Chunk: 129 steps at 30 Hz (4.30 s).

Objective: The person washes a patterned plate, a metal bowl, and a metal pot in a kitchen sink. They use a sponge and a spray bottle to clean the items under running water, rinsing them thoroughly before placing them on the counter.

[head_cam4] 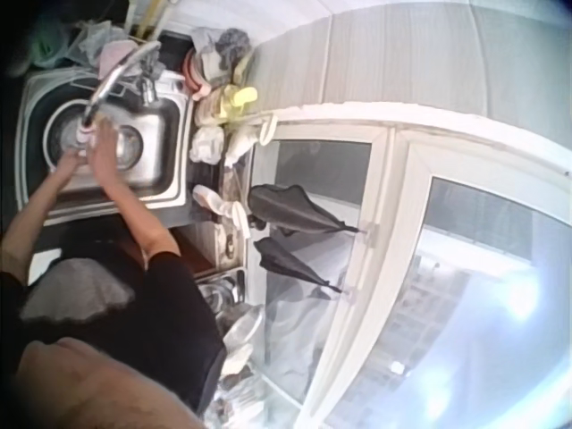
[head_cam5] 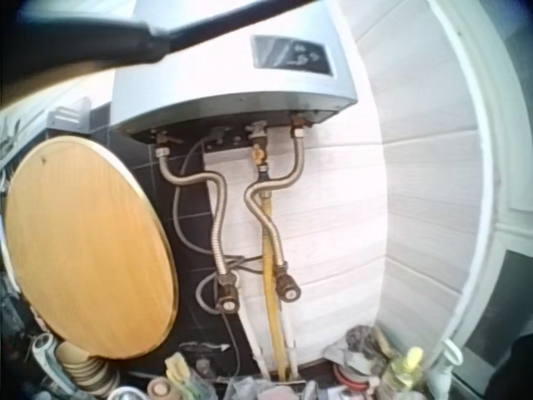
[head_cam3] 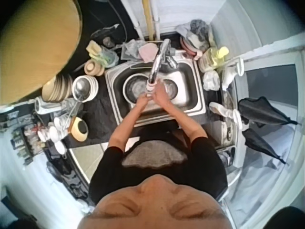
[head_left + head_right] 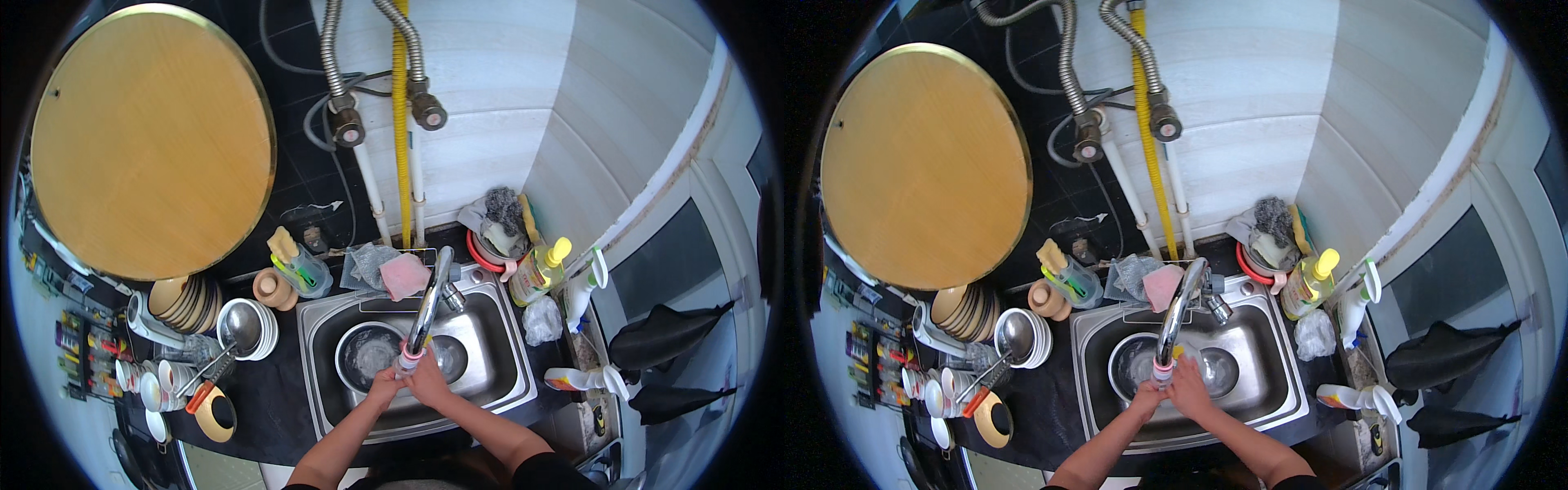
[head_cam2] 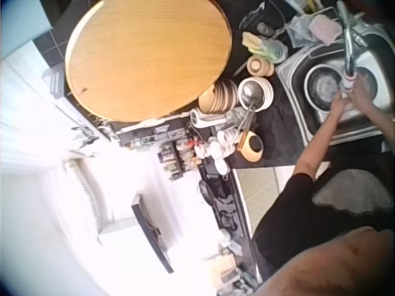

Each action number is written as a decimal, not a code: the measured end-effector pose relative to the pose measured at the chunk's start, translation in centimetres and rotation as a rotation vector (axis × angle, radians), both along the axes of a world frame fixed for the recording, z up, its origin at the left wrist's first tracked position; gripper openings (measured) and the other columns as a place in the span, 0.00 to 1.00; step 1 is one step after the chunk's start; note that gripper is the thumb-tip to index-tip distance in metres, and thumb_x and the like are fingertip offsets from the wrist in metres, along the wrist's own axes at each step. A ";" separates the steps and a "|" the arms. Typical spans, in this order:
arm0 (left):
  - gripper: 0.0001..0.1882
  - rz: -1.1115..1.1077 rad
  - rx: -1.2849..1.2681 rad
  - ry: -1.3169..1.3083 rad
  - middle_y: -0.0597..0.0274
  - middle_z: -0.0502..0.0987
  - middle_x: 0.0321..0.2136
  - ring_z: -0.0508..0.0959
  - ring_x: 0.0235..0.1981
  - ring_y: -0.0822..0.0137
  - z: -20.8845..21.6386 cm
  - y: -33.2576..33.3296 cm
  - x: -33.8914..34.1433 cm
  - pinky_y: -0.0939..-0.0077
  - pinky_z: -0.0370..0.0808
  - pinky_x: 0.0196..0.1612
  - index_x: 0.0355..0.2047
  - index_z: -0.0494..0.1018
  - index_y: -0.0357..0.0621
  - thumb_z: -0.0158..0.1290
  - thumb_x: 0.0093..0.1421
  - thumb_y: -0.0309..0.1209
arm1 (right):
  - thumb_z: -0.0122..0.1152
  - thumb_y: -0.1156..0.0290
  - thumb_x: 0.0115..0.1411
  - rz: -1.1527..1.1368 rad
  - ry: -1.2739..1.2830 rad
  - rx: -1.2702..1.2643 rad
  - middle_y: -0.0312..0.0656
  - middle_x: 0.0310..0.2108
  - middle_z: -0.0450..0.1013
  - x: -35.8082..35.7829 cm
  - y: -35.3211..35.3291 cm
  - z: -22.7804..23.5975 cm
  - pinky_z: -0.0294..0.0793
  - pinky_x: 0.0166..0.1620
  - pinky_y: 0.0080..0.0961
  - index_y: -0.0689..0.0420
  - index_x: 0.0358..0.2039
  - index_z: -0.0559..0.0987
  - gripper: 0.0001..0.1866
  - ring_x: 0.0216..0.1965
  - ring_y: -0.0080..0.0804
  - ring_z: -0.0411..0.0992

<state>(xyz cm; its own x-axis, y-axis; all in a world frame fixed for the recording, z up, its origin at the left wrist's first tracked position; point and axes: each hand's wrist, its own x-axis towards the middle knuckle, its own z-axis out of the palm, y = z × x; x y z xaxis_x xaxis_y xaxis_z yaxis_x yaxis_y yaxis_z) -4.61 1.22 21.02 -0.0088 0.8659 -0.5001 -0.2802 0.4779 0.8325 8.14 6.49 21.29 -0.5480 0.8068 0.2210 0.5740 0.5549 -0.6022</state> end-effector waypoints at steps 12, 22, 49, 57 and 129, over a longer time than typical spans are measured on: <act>0.15 0.105 -0.036 -0.045 0.66 0.76 0.32 0.74 0.33 0.75 2.0 0.6 0.8 0.81 0.69 0.39 0.34 0.74 0.39 0.60 0.42 0.19 | 0.49 0.68 0.52 -0.149 0.090 -0.025 0.55 0.50 0.63 -0.4 1.6 0.3 0.59 0.53 0.32 0.59 0.51 0.67 0.24 0.50 0.48 0.61; 0.17 0.014 -0.095 -0.212 0.66 0.75 0.35 0.73 0.37 0.74 3.9 0.0 -0.4 0.79 0.67 0.44 0.36 0.73 0.38 0.59 0.43 0.17 | 0.46 0.52 0.58 -0.353 0.636 -1.225 0.43 0.41 0.71 2.7 6.8 -4.9 0.65 0.46 0.24 0.58 0.47 0.70 0.24 0.40 0.32 0.69; 0.23 -0.473 -0.144 0.041 0.66 0.73 0.40 0.71 0.40 0.73 5.9 3.0 -2.2 0.78 0.67 0.45 0.45 0.69 0.39 0.60 0.48 0.30 | 0.56 0.56 0.52 -0.302 0.206 -0.863 0.39 0.20 0.74 3.0 6.1 -1.7 0.68 0.26 0.25 0.60 0.25 0.79 0.17 0.19 0.27 0.70; 0.23 -0.128 -0.020 0.103 0.66 0.74 0.36 0.72 0.37 0.73 2.7 2.5 -1.1 0.77 0.68 0.42 0.40 0.71 0.40 0.64 0.42 0.27 | 0.48 0.63 0.56 -0.393 0.524 -0.580 0.49 0.38 0.71 0.8 5.2 -1.7 0.66 0.43 0.33 0.61 0.38 0.74 0.16 0.39 0.45 0.69; 0.26 0.192 -0.183 -0.158 0.55 0.70 0.45 0.70 0.48 0.63 2.4 4.0 -1.4 0.70 0.64 0.52 0.50 0.62 0.39 0.32 0.63 0.47 | 0.51 0.65 0.59 -0.124 1.073 -1.477 0.35 0.39 0.71 5.8 0.7 -1.4 0.70 0.42 0.23 0.59 0.45 0.70 0.16 0.38 0.23 0.71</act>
<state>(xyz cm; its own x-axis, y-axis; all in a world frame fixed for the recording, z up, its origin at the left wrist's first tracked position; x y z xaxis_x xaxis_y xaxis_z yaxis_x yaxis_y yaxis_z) -6.04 5.25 23.40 -0.0734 0.7513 -0.6558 -0.4994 0.5415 0.6763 13.96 7.21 19.86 -0.5944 0.6651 -0.4520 -0.3538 -0.7210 -0.5958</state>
